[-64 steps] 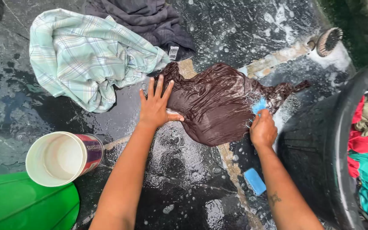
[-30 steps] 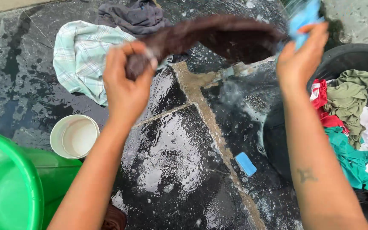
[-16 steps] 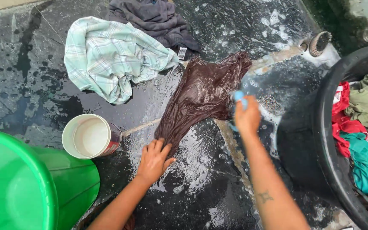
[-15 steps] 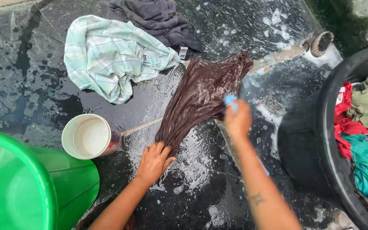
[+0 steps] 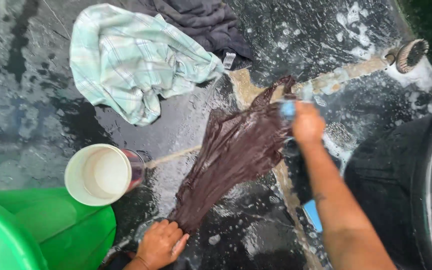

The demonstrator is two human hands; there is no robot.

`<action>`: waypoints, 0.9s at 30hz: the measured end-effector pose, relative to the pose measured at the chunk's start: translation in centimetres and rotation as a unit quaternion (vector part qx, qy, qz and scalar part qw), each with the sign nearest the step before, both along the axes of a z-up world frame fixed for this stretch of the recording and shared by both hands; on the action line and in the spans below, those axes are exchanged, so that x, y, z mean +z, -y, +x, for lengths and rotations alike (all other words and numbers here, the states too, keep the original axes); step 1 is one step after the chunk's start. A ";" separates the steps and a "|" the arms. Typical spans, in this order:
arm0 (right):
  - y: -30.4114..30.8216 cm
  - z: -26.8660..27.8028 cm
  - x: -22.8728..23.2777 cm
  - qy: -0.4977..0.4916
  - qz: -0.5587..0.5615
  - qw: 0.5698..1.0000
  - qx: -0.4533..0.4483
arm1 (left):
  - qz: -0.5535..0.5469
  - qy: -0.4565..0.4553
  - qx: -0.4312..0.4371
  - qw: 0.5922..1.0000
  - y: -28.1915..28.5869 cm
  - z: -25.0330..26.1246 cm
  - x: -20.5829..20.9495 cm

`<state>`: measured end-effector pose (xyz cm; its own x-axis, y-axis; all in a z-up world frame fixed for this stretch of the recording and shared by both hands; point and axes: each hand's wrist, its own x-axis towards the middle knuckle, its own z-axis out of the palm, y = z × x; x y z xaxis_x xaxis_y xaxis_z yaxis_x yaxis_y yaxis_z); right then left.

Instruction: Hand washing various items of clothing on a stone floor using soap and a scrub brush.

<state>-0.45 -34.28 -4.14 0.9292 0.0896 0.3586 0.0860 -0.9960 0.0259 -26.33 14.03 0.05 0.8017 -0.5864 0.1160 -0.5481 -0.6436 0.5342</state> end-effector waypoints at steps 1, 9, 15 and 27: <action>-1.7 -0.2 0.5 0.005 0.002 1.000 0.000 | 0.002 0.005 0.000 1.000 -0.3 0.5 0.1; -26.5 -17.7 1.2 -0.207 0.150 0.927 0.275 | -0.003 0.030 0.008 1.000 -0.4 -0.1 -0.5; -1.6 -4.2 -6.0 -0.206 0.030 0.978 0.020 | -0.002 0.022 0.000 1.000 -0.4 0.2 -0.4; -30.0 -18.9 0.3 -0.384 0.287 0.788 0.386 | 0.001 0.041 0.013 0.999 -0.1 -0.1 -0.5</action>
